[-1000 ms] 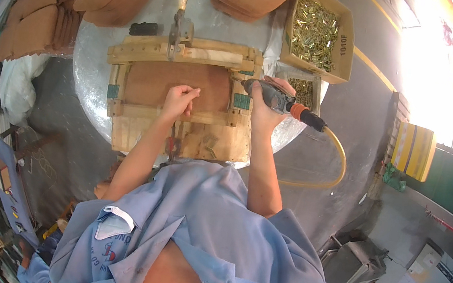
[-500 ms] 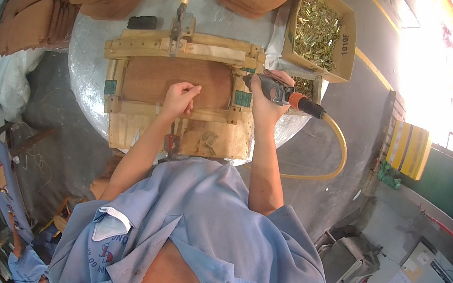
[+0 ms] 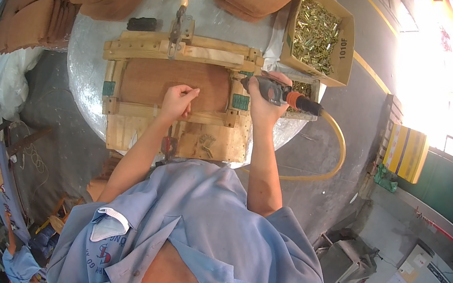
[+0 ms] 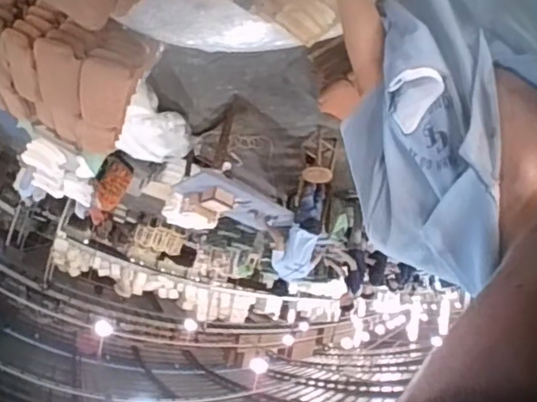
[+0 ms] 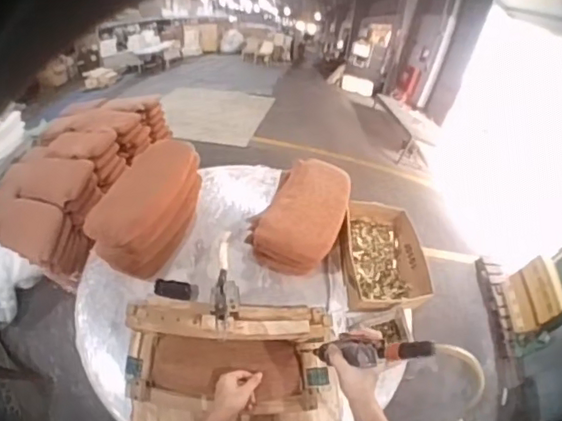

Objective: The person assembles a wooden chair frame by placing a brown cushion into a jig, aligning parts, and using a pneumatic drill to fasten screws. They repeatedly adjust the cushion and frame, then remove the cushion and set it aside before continuing with additional fastening steps.

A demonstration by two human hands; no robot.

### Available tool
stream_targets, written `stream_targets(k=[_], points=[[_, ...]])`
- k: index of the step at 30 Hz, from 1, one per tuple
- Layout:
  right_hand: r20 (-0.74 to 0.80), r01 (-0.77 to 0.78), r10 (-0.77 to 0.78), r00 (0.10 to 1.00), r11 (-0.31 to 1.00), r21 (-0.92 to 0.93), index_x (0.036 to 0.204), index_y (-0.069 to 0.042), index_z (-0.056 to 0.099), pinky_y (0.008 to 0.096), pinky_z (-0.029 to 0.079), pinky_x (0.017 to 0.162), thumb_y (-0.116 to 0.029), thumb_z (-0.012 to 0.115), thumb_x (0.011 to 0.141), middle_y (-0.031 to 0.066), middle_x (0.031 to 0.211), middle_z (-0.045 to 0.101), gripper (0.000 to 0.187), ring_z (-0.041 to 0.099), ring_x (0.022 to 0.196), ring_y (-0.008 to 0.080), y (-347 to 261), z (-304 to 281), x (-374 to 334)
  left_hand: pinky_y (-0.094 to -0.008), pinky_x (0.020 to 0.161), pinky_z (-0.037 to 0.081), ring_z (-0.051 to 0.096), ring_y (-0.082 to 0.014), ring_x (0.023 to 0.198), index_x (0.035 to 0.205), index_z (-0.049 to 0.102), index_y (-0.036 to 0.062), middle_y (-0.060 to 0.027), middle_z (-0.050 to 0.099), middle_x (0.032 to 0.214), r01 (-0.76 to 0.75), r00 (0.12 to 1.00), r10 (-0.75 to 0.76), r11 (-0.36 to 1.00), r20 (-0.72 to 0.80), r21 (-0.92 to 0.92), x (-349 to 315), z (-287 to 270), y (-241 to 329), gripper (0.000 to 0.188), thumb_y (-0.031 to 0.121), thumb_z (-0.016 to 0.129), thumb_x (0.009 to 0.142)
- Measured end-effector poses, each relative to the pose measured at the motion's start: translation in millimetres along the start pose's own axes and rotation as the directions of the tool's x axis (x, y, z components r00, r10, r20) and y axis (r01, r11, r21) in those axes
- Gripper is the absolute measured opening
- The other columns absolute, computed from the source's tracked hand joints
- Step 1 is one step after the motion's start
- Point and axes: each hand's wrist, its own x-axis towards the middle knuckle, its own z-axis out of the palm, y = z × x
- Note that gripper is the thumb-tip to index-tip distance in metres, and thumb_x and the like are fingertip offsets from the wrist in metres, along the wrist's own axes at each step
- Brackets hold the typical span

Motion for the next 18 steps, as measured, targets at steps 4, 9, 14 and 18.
stream_targets(k=[4, 9, 14, 18], points=[[0.119, -0.011, 0.015, 0.993, 0.999, -0.032, 0.12, -0.001, 0.062, 0.0315, 0.06, 0.089, -0.001, 0.087, 0.082, 0.0086, 0.106, 0.073, 0.046, 0.073, 0.097, 0.0152, -1, 10, 22, -0.029, 0.04, 0.043, 0.054, -0.0096, 0.04, 0.1, 0.076, -0.0021, -0.0038, 0.063, 0.056, -0.023, 1.0, 0.023, 0.999, -0.007, -0.025, 3, 1, -6, 0.031, 0.028, 0.076, 0.104], [0.244, -0.056, 0.101, 0.965, 0.981, -0.186, 0.119, -0.001, 0.066, 0.032, 0.06, 0.089, -0.004, 0.089, 0.083, 0.0056, 0.102, 0.077, 0.043, 0.073, 0.096, 0.0131, -11, 13, 51, -0.0262, 0.04, 0.041, 0.052, -0.0067, 0.045, 0.099, 0.074, -0.0023, -0.0011, 0.062, 0.064, -0.047, 0.999, 0.046, 0.998, -0.007, -0.04, 4, 2, -11, 0.032, 0.03, 0.078, 0.103], [0.247, -0.069, 0.103, 0.964, 0.988, -0.141, 0.115, -0.003, 0.071, 0.0301, 0.06, 0.083, -0.01, 0.088, 0.081, 0.0013, 0.093, 0.078, 0.038, 0.074, 0.086, 0.0106, -8, 11, 58, -0.0284, 0.04, 0.042, 0.053, -0.0096, 0.04, 0.096, 0.075, -0.0019, -0.0037, 0.063, 0.056, -0.062, 0.997, 0.062, 0.998, -0.036, -0.014, 3, 7, -6, 0.031, 0.028, 0.077, 0.103], [0.267, -0.068, 0.102, 0.958, 0.989, -0.132, 0.113, -0.004, 0.072, 0.0297, 0.06, 0.083, -0.012, 0.088, 0.081, 0.0011, 0.092, 0.078, 0.037, 0.074, 0.087, 0.01, -3, 8, 55, -0.0284, 0.04, 0.042, 0.053, -0.0098, 0.04, 0.094, 0.075, -0.0015, -0.0038, 0.063, 0.056, -0.036, 0.999, 0.036, 0.999, -0.019, 0.021, 2, 3, -5, 0.031, 0.028, 0.077, 0.102]])
